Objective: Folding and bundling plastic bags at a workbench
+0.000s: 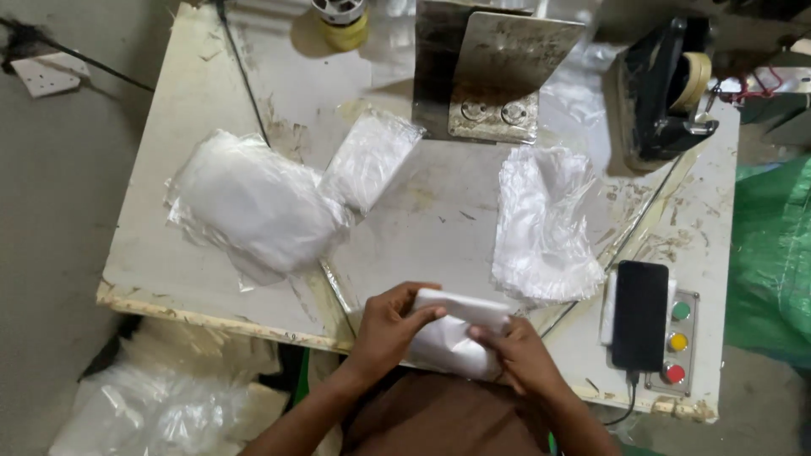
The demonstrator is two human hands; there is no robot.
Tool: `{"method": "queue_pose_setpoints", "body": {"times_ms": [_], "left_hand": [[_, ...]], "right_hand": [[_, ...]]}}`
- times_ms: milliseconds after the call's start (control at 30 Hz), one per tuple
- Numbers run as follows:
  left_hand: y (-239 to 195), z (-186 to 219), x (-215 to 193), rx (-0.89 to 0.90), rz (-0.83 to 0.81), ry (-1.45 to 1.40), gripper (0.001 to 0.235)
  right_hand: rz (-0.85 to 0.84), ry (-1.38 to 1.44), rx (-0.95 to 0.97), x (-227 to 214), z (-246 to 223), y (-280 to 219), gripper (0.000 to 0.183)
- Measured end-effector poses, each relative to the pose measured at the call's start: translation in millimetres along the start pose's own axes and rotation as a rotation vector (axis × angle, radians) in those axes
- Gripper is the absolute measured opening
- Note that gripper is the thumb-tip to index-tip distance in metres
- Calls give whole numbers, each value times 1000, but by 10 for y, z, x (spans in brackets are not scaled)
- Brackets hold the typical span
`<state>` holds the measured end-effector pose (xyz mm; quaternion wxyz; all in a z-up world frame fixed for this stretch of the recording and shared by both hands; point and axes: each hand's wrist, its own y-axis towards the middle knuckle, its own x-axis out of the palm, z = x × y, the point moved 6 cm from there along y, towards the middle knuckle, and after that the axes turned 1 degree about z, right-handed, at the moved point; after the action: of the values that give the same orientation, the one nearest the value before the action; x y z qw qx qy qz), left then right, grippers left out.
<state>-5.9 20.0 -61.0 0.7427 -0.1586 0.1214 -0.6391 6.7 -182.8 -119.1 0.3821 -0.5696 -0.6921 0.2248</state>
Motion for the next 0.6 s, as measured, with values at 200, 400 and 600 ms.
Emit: {"method": "queue_pose_setpoints", "body": {"times_ms": [200,400,600], "left_hand": [[97,-125,361,-157,-65,-924,50],[81,-27,348,246,-58,-804,36],[261,594,-1176,640,449,233,16]], "right_hand": [[80,181,-305,-83,-20,126,35],[138,-136,-274,467,-463,-211,73],[188,-386,-396,-276,-306,102,38]]}}
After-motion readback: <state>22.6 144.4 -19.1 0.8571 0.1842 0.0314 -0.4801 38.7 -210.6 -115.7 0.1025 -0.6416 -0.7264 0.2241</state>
